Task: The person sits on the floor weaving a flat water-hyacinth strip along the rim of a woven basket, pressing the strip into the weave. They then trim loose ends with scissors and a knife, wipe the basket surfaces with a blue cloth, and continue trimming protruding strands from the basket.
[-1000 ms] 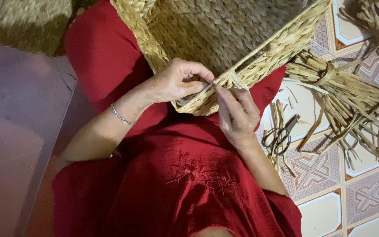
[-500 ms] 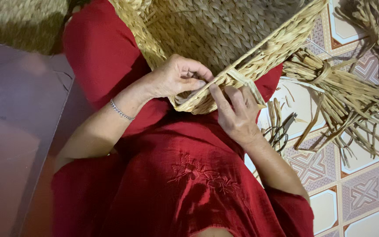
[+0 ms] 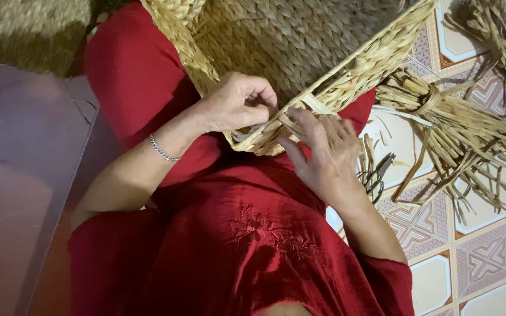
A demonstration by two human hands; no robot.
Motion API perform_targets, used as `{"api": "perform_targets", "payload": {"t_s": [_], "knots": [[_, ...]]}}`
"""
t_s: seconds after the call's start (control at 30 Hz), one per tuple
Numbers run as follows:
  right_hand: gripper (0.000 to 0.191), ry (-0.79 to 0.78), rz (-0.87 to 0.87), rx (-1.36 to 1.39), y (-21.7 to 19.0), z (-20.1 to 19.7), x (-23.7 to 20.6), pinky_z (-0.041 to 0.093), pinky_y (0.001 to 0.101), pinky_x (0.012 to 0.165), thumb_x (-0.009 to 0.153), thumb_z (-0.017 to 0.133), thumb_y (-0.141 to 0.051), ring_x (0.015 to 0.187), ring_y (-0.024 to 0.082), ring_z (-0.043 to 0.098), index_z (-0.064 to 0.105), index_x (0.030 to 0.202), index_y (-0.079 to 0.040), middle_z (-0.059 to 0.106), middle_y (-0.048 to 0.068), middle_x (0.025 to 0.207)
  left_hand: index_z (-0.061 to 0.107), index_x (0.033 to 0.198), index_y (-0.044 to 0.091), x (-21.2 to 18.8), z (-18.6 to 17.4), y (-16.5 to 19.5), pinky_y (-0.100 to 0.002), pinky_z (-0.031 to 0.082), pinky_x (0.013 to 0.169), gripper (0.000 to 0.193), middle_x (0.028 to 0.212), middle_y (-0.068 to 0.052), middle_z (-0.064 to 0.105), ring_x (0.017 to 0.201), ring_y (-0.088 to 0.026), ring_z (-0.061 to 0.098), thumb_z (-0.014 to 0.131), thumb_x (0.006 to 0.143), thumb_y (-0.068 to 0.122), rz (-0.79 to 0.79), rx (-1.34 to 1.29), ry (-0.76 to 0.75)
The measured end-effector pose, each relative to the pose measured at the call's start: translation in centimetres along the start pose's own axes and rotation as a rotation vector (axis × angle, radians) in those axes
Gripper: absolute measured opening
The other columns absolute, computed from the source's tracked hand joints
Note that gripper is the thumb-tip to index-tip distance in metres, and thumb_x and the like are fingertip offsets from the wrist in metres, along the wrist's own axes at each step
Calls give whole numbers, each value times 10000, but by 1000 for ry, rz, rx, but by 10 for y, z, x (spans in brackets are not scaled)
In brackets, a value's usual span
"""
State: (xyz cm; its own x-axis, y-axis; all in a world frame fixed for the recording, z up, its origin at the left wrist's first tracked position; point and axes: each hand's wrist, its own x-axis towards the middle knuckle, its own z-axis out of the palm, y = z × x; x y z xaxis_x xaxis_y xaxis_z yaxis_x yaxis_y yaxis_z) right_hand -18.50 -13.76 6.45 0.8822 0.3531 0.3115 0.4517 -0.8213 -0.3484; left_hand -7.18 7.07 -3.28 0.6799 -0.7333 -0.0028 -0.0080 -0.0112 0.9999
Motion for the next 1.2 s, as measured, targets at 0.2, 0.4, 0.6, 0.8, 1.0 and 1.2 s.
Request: {"api": "perform_targets", "payload": {"t_s": [0.2, 0.4, 0.6, 0.8, 1.0, 1.2], "knots": [[539, -54, 29, -345, -12, -37, 0, 377, 590, 1099, 858, 882, -88, 1058, 242, 571, 646, 1342, -102, 626, 39, 970, 719, 933, 12, 17, -25, 1, -357, 549, 538, 148, 751, -73, 658, 587, -206, 608, 596, 855, 40, -501, 770, -80], [537, 69, 8, -82, -1, -30, 12, 412, 540, 1088, 802, 920, -147, 1226, 339, 543, 658, 1269, -100, 599, 124, 1251, 795, 949, 45, 32, -64, -12, -515, 406, 900, 224, 900, -129, 662, 1096, -308, 540, 778, 812, 221, -537, 1645, -246], [623, 94, 287, 425, 32, -6, 2, 557, 405, 1008, 820, 888, -147, 1290, 257, 568, 564, 1344, -60, 572, 149, 1395, 675, 1229, 84, 32, -56, -3, -622, 309, 1035, 587, 1310, -182, 586, 1277, -342, 441, 781, 652, 101, -345, 1697, -116], [581, 30, 312, 529, 46, 12, -7, 491, 418, 1195, 924, 874, -138, 1389, 239, 539, 533, 1384, -39, 535, 151, 1394, 579, 1335, 101, -1, -21, 14, -408, 558, 940, 318, 1181, -68, 713, 1070, -197, 690, 579, 1045, 233, -64, 287, -188], [525, -4, 191, 347, 48, 8, -1, 316, 427, 1144, 946, 842, -215, 1210, 240, 506, 523, 1338, -77, 754, -1, 1222, 699, 935, 83, -20, -29, 19, -419, 558, 636, 152, 861, -43, 692, 701, -167, 617, 627, 994, 203, -138, 505, -89], [370, -15, 224, 382, 43, 7, 4, 327, 413, 1114, 960, 808, -194, 1183, 235, 493, 614, 1252, -76, 751, -14, 1178, 710, 770, 55, -39, -27, 15, -426, 479, 1014, 227, 788, -47, 676, 858, -196, 614, 651, 971, 141, -42, 822, -188]]}}
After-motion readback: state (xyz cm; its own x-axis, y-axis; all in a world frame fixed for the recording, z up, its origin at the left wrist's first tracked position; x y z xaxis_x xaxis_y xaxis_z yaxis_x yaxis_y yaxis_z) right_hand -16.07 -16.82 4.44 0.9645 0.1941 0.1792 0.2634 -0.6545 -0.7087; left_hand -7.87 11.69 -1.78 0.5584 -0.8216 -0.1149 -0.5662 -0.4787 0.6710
